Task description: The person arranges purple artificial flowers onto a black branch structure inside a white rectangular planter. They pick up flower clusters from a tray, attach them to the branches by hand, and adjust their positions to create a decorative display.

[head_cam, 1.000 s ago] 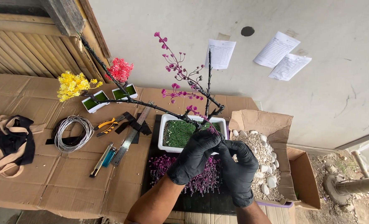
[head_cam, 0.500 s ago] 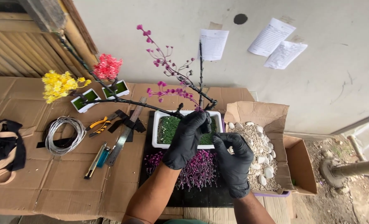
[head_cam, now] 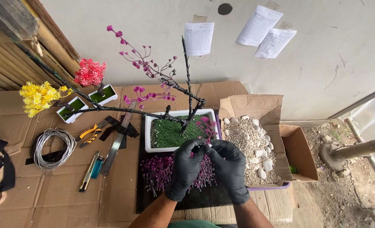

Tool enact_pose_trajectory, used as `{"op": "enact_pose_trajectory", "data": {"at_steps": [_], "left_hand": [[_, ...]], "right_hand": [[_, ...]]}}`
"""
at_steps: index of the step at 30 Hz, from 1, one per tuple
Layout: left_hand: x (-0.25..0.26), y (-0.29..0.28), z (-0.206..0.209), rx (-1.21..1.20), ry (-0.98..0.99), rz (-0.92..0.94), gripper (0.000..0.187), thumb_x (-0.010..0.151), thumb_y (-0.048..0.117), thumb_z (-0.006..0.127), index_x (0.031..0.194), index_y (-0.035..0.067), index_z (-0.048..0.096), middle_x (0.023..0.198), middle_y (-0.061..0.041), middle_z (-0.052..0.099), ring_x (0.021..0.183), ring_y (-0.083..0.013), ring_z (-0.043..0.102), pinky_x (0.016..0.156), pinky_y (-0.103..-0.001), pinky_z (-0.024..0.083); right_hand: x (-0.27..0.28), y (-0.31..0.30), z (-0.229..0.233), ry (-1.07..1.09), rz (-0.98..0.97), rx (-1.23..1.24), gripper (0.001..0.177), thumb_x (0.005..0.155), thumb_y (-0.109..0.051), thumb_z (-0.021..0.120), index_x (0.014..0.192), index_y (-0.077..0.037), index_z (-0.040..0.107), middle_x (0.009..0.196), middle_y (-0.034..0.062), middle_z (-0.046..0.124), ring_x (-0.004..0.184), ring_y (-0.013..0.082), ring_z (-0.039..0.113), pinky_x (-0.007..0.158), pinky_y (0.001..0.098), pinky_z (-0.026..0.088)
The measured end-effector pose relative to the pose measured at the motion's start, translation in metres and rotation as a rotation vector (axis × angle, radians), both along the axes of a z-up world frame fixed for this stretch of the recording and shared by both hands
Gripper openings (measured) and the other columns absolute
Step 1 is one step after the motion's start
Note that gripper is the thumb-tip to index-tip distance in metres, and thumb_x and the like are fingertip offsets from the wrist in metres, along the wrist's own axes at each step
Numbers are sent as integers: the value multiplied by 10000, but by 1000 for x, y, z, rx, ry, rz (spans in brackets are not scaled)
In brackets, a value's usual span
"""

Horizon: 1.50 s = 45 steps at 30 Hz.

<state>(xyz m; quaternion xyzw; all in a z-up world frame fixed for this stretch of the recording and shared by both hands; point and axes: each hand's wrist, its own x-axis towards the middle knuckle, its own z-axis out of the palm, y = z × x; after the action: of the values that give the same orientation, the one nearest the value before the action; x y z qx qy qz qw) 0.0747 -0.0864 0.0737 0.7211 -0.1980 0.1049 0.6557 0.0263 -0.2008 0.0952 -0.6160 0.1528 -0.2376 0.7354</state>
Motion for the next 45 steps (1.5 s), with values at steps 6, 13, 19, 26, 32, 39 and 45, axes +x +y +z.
{"op": "enact_pose_trajectory", "data": {"at_steps": [6, 13, 19, 26, 32, 39, 45], "left_hand": [[-11, 13, 6, 189, -226, 44, 258, 857, -13, 782, 1071, 129, 749, 1032, -24, 772, 919, -231, 724, 819, -353, 572], [-13, 24, 7, 346, -395, 137, 337, 814, 25, 861, 1086, 155, 711, 933, -18, 744, 803, -246, 680, 765, -398, 534], [-13, 35, 10, 335, -407, 162, 347, 784, 88, 922, 1055, 150, 716, 911, -14, 724, 804, -239, 664, 741, -382, 544], [-9, 51, 28, 145, -318, 121, 285, 775, 24, 884, 999, 133, 746, 914, -54, 754, 837, -292, 717, 798, -381, 601], [0, 63, 46, 115, -347, 194, 194, 768, 28, 870, 901, 147, 793, 843, -50, 775, 784, -314, 737, 748, -403, 592], [19, 63, 75, 51, -455, 243, 208, 804, 2, 848, 951, 138, 796, 891, -58, 775, 821, -311, 737, 774, -398, 594], [47, 61, 76, 68, -556, 377, 279, 789, 88, 906, 1030, 168, 790, 966, -22, 783, 852, -251, 728, 819, -377, 589]], "right_hand": [[-8, 8, -3, 18, 37, 289, 114, 814, 89, 777, 864, -13, 770, 870, 130, 794, 815, 200, 734, 808, 336, 616], [-7, 6, 1, 168, 76, 332, 77, 810, 8, 823, 877, -11, 791, 831, 117, 791, 735, 160, 669, 702, 295, 556], [-2, 6, -12, 176, 209, 372, 113, 823, -2, 799, 935, 9, 801, 888, 144, 803, 782, 190, 706, 756, 322, 574], [7, 25, -12, -26, 203, 98, 173, 831, -11, 818, 1000, -28, 782, 989, 138, 795, 921, 196, 725, 854, 384, 607], [13, 35, 31, -2, 118, -176, 272, 735, 61, 884, 971, 8, 760, 908, 186, 777, 864, 218, 750, 827, 402, 616], [30, 58, 91, -173, 59, -381, 214, 773, -18, 897, 963, -58, 805, 841, 103, 764, 770, 121, 694, 786, 356, 601], [67, 46, 70, -283, -51, -580, 60, 882, -71, 839, 930, -86, 807, 742, 64, 729, 658, 121, 650, 752, 356, 575]]}}
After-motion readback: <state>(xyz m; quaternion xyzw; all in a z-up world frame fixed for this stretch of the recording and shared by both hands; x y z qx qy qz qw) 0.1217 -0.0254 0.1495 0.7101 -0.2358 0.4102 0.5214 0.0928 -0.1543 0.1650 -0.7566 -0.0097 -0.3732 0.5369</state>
